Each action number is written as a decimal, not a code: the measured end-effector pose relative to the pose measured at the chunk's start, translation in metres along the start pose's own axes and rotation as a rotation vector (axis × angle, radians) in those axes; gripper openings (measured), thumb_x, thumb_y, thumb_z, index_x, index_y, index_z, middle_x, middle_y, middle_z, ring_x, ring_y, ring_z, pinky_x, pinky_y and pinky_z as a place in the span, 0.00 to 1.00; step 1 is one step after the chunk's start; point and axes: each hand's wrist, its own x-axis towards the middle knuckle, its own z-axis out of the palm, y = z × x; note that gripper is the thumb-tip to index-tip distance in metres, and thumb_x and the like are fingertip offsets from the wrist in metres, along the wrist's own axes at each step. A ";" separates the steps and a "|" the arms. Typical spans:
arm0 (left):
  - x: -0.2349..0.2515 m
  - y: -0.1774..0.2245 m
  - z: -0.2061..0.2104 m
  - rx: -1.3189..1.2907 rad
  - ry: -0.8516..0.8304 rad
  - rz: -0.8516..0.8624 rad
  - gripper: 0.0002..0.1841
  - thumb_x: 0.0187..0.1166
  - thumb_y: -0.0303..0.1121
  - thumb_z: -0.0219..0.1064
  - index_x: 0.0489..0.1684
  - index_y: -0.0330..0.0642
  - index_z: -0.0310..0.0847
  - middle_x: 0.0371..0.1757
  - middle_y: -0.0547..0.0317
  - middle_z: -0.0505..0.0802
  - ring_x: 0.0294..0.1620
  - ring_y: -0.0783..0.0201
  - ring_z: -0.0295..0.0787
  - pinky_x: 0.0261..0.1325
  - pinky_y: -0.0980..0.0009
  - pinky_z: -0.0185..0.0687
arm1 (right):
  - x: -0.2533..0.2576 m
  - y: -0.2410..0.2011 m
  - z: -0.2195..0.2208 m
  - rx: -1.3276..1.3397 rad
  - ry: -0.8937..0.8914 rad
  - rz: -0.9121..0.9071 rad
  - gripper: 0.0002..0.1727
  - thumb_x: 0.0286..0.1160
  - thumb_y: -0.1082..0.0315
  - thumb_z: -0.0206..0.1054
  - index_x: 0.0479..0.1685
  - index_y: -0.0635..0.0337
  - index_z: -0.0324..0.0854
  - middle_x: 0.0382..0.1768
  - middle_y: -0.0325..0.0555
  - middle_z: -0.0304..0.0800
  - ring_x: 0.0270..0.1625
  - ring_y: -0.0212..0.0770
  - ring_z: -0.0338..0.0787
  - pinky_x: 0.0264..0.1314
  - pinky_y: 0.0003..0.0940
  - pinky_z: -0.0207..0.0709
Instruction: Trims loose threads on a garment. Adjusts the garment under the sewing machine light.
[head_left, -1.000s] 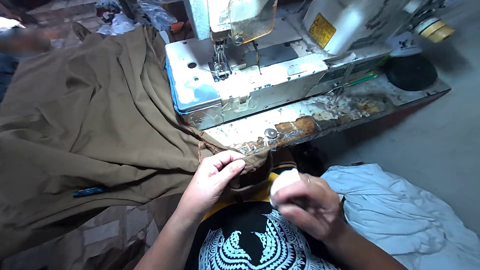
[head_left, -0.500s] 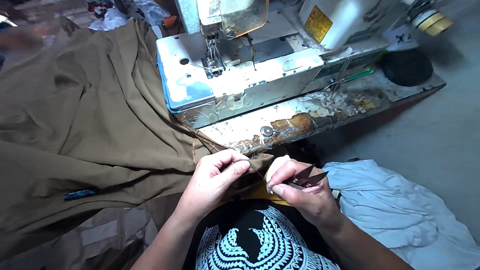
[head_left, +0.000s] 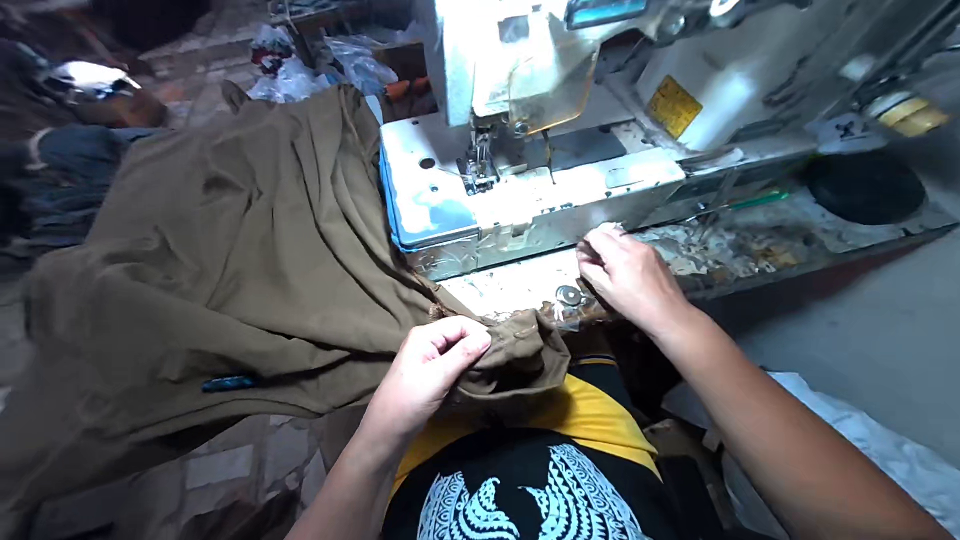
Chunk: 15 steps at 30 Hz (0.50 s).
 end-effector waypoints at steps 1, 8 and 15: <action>0.002 0.001 0.000 0.000 -0.011 0.014 0.09 0.83 0.29 0.63 0.33 0.43 0.89 0.29 0.68 0.89 0.31 0.78 0.85 0.39 0.80 0.82 | 0.004 0.001 -0.004 -0.048 -0.069 0.036 0.08 0.72 0.72 0.73 0.43 0.69 0.86 0.43 0.64 0.89 0.53 0.67 0.90 0.53 0.65 0.82; -0.005 0.012 0.002 0.109 -0.076 0.132 0.08 0.82 0.29 0.63 0.36 0.42 0.89 0.33 0.71 0.90 0.35 0.83 0.84 0.42 0.84 0.80 | -0.024 -0.057 -0.035 0.429 0.036 -0.126 0.20 0.82 0.53 0.65 0.60 0.57 0.90 0.64 0.43 0.89 0.71 0.37 0.83 0.75 0.38 0.74; -0.028 -0.009 -0.009 0.880 0.370 0.433 0.10 0.70 0.32 0.62 0.33 0.45 0.92 0.34 0.64 0.87 0.40 0.73 0.85 0.46 0.78 0.80 | -0.020 -0.088 -0.025 1.171 -0.374 0.084 0.05 0.75 0.63 0.73 0.34 0.51 0.91 0.31 0.27 0.91 0.36 0.19 0.87 0.43 0.16 0.81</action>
